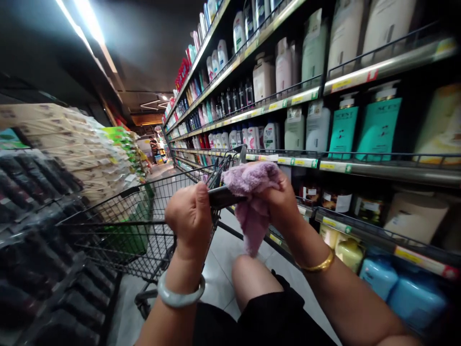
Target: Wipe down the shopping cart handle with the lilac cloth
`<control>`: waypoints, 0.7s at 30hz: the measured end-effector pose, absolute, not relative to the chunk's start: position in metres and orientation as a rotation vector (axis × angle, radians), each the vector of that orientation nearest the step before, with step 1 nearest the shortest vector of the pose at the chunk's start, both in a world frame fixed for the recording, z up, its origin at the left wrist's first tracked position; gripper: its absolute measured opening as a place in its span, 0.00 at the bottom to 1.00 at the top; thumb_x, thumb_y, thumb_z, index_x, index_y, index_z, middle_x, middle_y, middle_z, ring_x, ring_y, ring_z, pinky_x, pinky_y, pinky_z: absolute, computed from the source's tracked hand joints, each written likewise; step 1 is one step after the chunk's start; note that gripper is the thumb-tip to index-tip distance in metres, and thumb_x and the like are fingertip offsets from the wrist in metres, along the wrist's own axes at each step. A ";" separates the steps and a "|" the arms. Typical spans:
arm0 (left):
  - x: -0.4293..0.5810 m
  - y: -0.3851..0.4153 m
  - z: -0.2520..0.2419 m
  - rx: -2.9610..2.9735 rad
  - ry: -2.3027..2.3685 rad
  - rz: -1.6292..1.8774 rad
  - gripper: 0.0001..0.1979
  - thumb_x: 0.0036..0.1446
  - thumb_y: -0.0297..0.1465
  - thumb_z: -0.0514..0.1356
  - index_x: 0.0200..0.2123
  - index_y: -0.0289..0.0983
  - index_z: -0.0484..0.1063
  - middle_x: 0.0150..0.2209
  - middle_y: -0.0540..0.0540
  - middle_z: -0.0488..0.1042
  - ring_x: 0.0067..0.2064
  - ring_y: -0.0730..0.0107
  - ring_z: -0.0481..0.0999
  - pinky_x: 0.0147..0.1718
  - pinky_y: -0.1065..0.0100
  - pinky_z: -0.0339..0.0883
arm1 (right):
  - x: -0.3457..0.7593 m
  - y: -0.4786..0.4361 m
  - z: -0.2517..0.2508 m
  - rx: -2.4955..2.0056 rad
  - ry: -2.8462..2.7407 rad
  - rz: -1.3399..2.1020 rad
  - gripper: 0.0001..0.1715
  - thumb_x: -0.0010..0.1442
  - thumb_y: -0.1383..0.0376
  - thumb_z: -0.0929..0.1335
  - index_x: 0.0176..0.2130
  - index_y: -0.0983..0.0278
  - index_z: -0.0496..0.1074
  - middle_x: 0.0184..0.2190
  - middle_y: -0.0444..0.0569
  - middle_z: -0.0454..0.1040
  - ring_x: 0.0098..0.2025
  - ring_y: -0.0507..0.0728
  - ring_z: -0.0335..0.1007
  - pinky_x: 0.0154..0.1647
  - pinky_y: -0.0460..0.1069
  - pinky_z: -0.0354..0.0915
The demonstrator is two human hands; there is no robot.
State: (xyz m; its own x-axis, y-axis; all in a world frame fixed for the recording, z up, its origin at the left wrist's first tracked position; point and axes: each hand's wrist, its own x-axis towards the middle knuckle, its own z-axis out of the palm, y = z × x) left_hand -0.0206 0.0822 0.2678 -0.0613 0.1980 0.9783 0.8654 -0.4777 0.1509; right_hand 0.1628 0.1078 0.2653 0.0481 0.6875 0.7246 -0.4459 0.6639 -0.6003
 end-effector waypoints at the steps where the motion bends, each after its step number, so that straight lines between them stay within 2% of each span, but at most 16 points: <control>1: -0.024 0.081 0.266 -1.668 -1.137 -1.610 0.32 0.75 0.47 0.47 0.22 0.37 0.68 0.22 0.49 0.67 0.28 0.71 0.65 0.31 0.64 0.51 | 0.161 0.110 0.266 -0.227 -1.261 0.872 0.13 0.49 0.62 0.73 0.38 0.57 0.76 0.31 0.41 0.76 0.31 0.54 0.71 0.34 0.49 0.72; 3: -0.029 0.076 0.265 -1.687 -1.133 -1.656 0.30 0.75 0.47 0.49 0.23 0.37 0.70 0.22 0.50 0.67 0.28 0.72 0.65 0.31 0.65 0.52 | 0.155 0.116 0.267 -0.211 -1.265 0.809 0.13 0.49 0.64 0.72 0.39 0.58 0.76 0.33 0.42 0.78 0.35 0.54 0.74 0.39 0.50 0.73; 7: -0.036 0.069 0.264 -1.698 -1.124 -1.703 0.28 0.74 0.45 0.51 0.24 0.37 0.71 0.23 0.52 0.67 0.28 0.73 0.65 0.32 0.66 0.54 | 0.142 0.125 0.264 -0.246 -1.207 0.621 0.15 0.51 0.66 0.71 0.41 0.58 0.77 0.42 0.46 0.80 0.48 0.58 0.77 0.57 0.55 0.72; 12: -0.053 0.070 0.261 -1.710 -1.150 -1.758 0.26 0.73 0.45 0.53 0.26 0.36 0.74 0.23 0.52 0.67 0.27 0.73 0.65 0.32 0.67 0.57 | 0.133 0.116 0.265 -0.199 -1.273 0.529 0.17 0.49 0.67 0.71 0.42 0.58 0.78 0.47 0.49 0.82 0.55 0.61 0.76 0.64 0.59 0.69; 14: -0.062 0.070 0.259 -1.707 -1.163 -1.798 0.25 0.73 0.45 0.54 0.28 0.36 0.76 0.25 0.51 0.69 0.28 0.73 0.66 0.32 0.67 0.58 | 0.131 0.114 0.271 -0.103 -1.374 0.520 0.16 0.48 0.67 0.71 0.40 0.58 0.78 0.45 0.48 0.82 0.54 0.61 0.77 0.64 0.59 0.69; 18: -0.081 0.069 0.258 -1.671 -1.179 -1.845 0.24 0.72 0.44 0.56 0.28 0.36 0.76 0.25 0.51 0.71 0.29 0.72 0.68 0.32 0.67 0.60 | 0.128 0.127 0.289 -0.082 -1.610 0.621 0.10 0.51 0.64 0.70 0.37 0.61 0.77 0.35 0.44 0.78 0.40 0.56 0.75 0.49 0.52 0.73; 21: -0.094 0.069 0.259 -1.637 -1.190 -1.889 0.23 0.70 0.44 0.57 0.27 0.36 0.76 0.25 0.50 0.70 0.28 0.72 0.67 0.30 0.67 0.60 | 0.121 0.141 0.300 -0.171 -1.740 0.508 0.10 0.52 0.64 0.69 0.37 0.62 0.76 0.34 0.43 0.75 0.37 0.55 0.70 0.45 0.50 0.69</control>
